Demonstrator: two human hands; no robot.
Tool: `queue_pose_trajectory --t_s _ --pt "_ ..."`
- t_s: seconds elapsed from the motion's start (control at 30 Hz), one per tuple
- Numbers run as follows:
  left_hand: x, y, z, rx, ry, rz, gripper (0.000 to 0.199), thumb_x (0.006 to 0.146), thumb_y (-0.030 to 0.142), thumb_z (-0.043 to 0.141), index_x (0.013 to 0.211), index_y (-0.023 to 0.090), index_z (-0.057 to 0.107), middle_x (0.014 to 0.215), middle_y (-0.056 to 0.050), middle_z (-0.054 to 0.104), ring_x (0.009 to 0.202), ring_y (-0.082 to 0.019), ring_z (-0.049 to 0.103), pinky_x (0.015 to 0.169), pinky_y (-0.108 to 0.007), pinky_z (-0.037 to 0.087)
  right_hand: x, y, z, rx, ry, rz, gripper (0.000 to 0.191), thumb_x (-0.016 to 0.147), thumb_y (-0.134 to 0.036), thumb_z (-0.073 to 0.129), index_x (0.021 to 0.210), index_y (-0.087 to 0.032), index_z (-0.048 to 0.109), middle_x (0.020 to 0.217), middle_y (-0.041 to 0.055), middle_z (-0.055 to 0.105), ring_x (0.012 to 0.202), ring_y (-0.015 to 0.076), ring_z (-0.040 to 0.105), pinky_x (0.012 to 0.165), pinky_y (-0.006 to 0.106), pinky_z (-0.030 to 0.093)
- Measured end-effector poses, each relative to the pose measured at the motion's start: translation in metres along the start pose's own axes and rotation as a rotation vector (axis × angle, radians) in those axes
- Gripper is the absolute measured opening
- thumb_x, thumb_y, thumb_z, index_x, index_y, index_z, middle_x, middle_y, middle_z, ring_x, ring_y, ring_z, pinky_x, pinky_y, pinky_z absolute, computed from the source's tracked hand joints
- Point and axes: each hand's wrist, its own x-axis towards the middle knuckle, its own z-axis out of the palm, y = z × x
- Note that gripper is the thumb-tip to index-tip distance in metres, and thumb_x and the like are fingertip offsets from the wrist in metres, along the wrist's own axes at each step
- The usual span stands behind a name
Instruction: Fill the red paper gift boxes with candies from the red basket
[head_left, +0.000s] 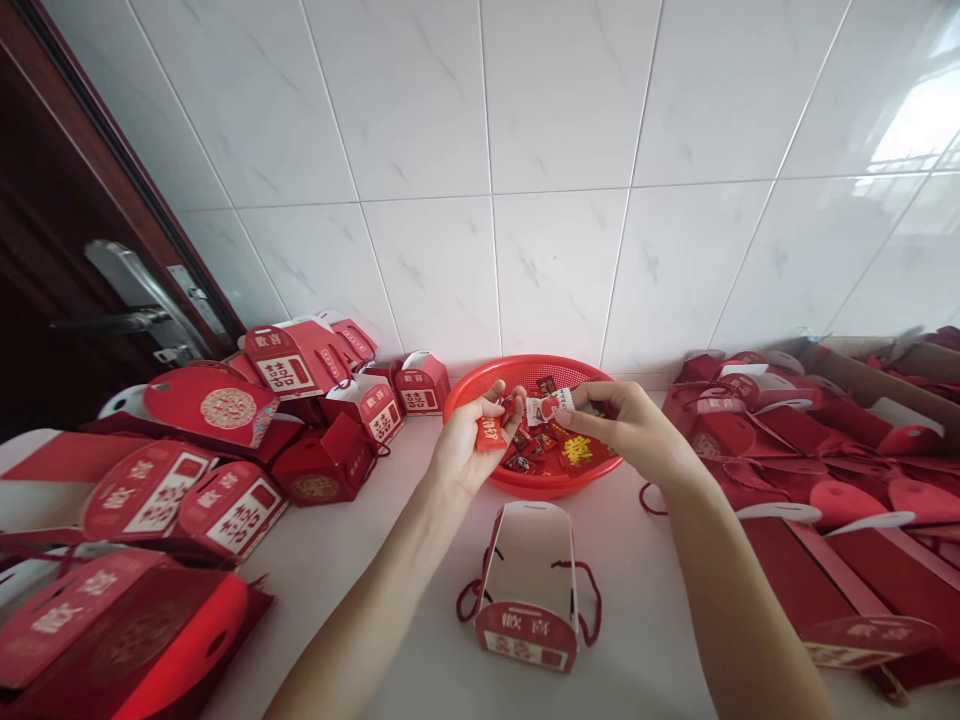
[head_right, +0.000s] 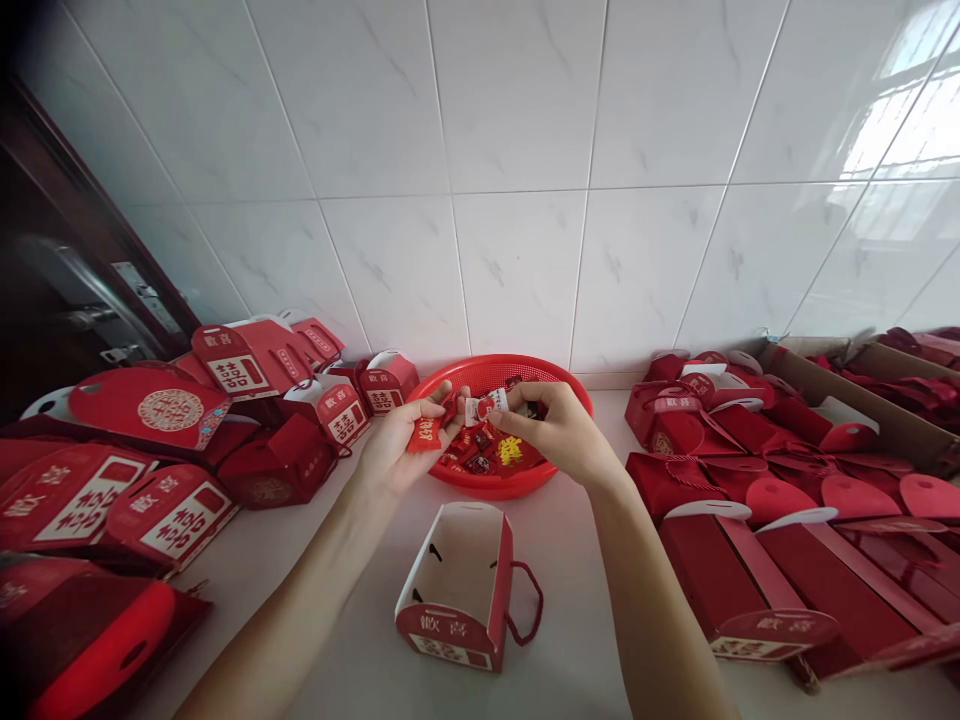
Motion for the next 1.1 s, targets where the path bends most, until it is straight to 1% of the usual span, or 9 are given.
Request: queue_pose_trajectory --t_s 0.17,0.3,0.4,0.5,0.6,0.7,0.83,0.9,1.1 --pt "-0.001 -0.001 0.002 0.04 -0.058 -0.007 0.024 0.085 -0.009 0.049 0.083 0.009 0.065 0.087 -0.011 0.073 0.086 -0.017 0.076 0.076 -0.022 0.064 -0.002 -0.001 -0.001 0.009 0.002 -0.002 0.048 0.076 -0.059 0.078 0.064 -0.018 0.056 0.06 -0.005 0.039 0.053 0.0081 0.03 0.049 0.027 0.021" --pt "0.001 -0.003 0.001 0.061 -0.095 -0.05 0.022 0.089 -0.005 0.05 0.085 0.009 0.067 0.086 -0.009 0.072 0.07 -0.008 0.072 0.068 -0.014 0.061 -0.002 -0.004 -0.002 0.047 -0.014 -0.013 0.048 0.075 -0.059 0.079 0.064 -0.017 0.059 0.06 -0.0043 0.04 0.054 0.008 0.031 0.048 0.026 0.02" --pt "0.003 -0.004 -0.002 0.161 -0.175 -0.04 0.015 0.082 -0.004 0.06 0.084 0.01 0.067 0.081 -0.004 0.068 0.048 0.0 0.054 0.04 -0.006 0.042 -0.003 -0.005 -0.005 0.058 -0.037 -0.005 0.048 0.074 -0.06 0.08 0.064 -0.017 0.059 0.059 -0.0048 0.039 0.053 0.0077 0.029 0.047 0.026 0.019" --pt "0.001 -0.005 -0.006 0.322 -0.233 0.131 0.026 0.069 0.002 0.077 0.091 0.014 0.069 0.068 0.004 0.062 0.041 0.001 0.04 0.032 -0.008 0.023 -0.004 -0.006 -0.01 0.047 -0.045 0.006 0.048 0.073 -0.058 0.081 0.062 -0.018 0.057 0.057 -0.0059 0.035 0.052 0.0075 0.027 0.047 0.026 0.019" --pt "-0.005 -0.006 -0.009 0.531 -0.303 0.322 0.04 0.063 0.015 0.088 0.1 0.018 0.073 0.059 0.008 0.057 0.041 -0.001 0.04 0.035 -0.011 0.025 -0.008 -0.008 -0.016 0.014 -0.006 0.003 0.045 0.074 -0.055 0.081 0.064 -0.017 0.061 0.057 -0.0049 0.04 0.053 0.008 0.031 0.049 0.026 0.022" --pt "-0.016 -0.008 -0.01 0.764 -0.379 0.456 0.039 0.068 0.025 0.088 0.106 0.02 0.078 0.073 0.002 0.071 0.045 -0.004 0.049 0.04 -0.016 0.039 -0.012 -0.013 -0.019 0.001 0.034 0.004 0.04 0.076 -0.054 0.081 0.071 -0.016 0.069 0.064 -0.0012 0.052 0.057 0.0098 0.039 0.051 0.026 0.027" --pt "-0.028 -0.009 -0.011 0.942 -0.415 0.678 0.034 0.076 0.025 0.085 0.109 0.026 0.08 0.108 -0.004 0.079 0.092 -0.019 0.072 0.08 -0.027 0.059 -0.018 -0.02 -0.019 0.05 0.023 -0.022 0.038 0.08 -0.053 0.078 0.077 -0.016 0.073 0.07 0.0026 0.061 0.063 0.013 0.049 0.055 0.027 0.037" --pt "-0.031 -0.009 -0.011 0.979 -0.445 0.716 0.033 0.078 0.025 0.083 0.111 0.027 0.08 0.118 -0.006 0.077 0.11 -0.023 0.07 0.094 -0.032 0.057 -0.02 -0.023 -0.017 0.05 0.012 -0.046 0.036 0.081 -0.052 0.078 0.078 -0.016 0.074 0.071 0.0031 0.062 0.062 0.0131 0.05 0.055 0.027 0.038" --pt "-0.036 -0.005 -0.011 1.024 -0.455 0.73 0.035 0.078 0.023 0.083 0.113 0.025 0.08 0.118 -0.007 0.077 0.112 -0.026 0.07 0.1 -0.035 0.055 -0.022 -0.026 -0.014 -0.02 0.011 -0.105 0.034 0.085 -0.051 0.075 0.081 -0.017 0.076 0.072 0.0037 0.064 0.062 0.013 0.048 0.055 0.027 0.037"
